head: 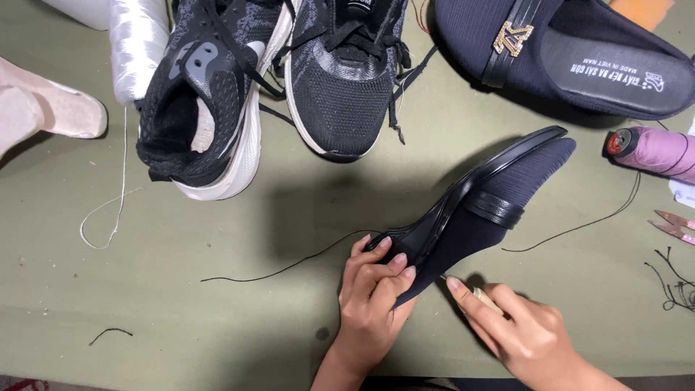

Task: The person is sewing the sole of a dark blue slip-on shoe using a wooden-handled awl and black thread. They repeatedly pierce the shoe's material and pull the thread through to stitch the sole, working on a green table with other shoes and tools nearby.

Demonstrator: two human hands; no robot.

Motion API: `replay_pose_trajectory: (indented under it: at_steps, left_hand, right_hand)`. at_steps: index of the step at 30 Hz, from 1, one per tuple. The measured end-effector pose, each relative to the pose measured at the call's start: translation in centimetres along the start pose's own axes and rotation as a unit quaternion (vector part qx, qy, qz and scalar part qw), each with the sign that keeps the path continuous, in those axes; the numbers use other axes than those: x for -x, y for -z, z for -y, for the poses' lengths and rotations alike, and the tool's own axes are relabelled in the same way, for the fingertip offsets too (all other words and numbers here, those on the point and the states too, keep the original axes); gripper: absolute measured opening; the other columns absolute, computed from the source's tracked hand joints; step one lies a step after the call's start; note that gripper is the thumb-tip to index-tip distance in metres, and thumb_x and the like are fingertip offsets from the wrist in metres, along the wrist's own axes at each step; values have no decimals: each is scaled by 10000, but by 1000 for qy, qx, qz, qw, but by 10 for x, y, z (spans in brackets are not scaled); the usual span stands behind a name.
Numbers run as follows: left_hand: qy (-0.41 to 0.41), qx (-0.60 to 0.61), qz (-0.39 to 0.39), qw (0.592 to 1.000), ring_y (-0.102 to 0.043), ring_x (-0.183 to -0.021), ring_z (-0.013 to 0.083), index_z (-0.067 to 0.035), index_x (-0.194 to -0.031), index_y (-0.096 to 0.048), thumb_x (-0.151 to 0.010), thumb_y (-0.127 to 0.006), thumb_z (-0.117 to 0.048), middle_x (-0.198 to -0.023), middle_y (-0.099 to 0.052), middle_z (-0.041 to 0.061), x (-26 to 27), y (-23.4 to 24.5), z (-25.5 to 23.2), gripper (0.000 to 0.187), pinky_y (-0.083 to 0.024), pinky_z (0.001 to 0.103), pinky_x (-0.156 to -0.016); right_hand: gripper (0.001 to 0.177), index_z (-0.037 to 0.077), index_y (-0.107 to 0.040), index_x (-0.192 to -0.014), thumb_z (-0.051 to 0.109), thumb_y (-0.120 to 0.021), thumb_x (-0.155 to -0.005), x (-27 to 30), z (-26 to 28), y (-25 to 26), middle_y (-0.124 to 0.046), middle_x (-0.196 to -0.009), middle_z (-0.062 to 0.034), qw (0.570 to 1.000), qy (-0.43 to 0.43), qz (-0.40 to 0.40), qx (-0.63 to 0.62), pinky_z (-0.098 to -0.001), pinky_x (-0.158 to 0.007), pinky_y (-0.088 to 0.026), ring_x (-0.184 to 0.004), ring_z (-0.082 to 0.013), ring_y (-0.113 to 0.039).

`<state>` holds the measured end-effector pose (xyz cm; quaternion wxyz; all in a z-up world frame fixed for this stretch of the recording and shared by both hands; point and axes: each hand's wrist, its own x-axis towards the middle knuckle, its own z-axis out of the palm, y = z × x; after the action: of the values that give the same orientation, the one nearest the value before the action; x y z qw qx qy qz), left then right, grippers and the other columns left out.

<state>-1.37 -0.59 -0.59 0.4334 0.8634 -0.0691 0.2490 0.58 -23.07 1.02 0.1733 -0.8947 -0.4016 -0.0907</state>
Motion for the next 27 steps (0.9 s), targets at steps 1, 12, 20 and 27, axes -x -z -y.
replay_pose_trajectory:
  at_steps: [1,12,20,27]
  left_hand:
    - [5,-7,-11,1000,-680,-1057,332,-36,-897,-668,-853,-818,48,-971,-638,70,-4,1,-2,177,-548,606,-1037]
    - [12,-13,-10,1000,-707,-1009,348,-42,-888,-671,-865,-776,56,-912,-652,64,-12,11,-5,146,-574,594,-1022]
    - [25,-4,-8,1000,-711,-1004,342,-40,-851,-676,-902,-702,33,-908,-653,68,-14,11,-3,93,-564,593,-1025]
    - [18,1,-17,1000,-712,-990,347,-32,-853,-693,-924,-681,12,-894,-655,75,-16,11,-3,85,-561,591,-1028]
  right_hand:
    - [347,138,-683,-1320,74,-579,-995,1,3,3,-514,-805,0,999,-9,16,34,-246,-448,-418,-596,-82,-497]
    - [512,198,-661,-1376,-4,-401,-984,-14,19,23,-430,-765,8,994,-36,62,77,-252,-387,-291,-488,-121,-359]
    - [376,183,-740,-1259,205,-697,-885,-20,5,24,-728,-824,31,906,-250,123,-319,-180,-561,-477,-539,-97,-514]
    - [525,240,-724,-1301,-117,-549,-958,-16,45,12,-576,-864,-16,977,-122,56,168,-282,-428,-389,-510,-151,-420]
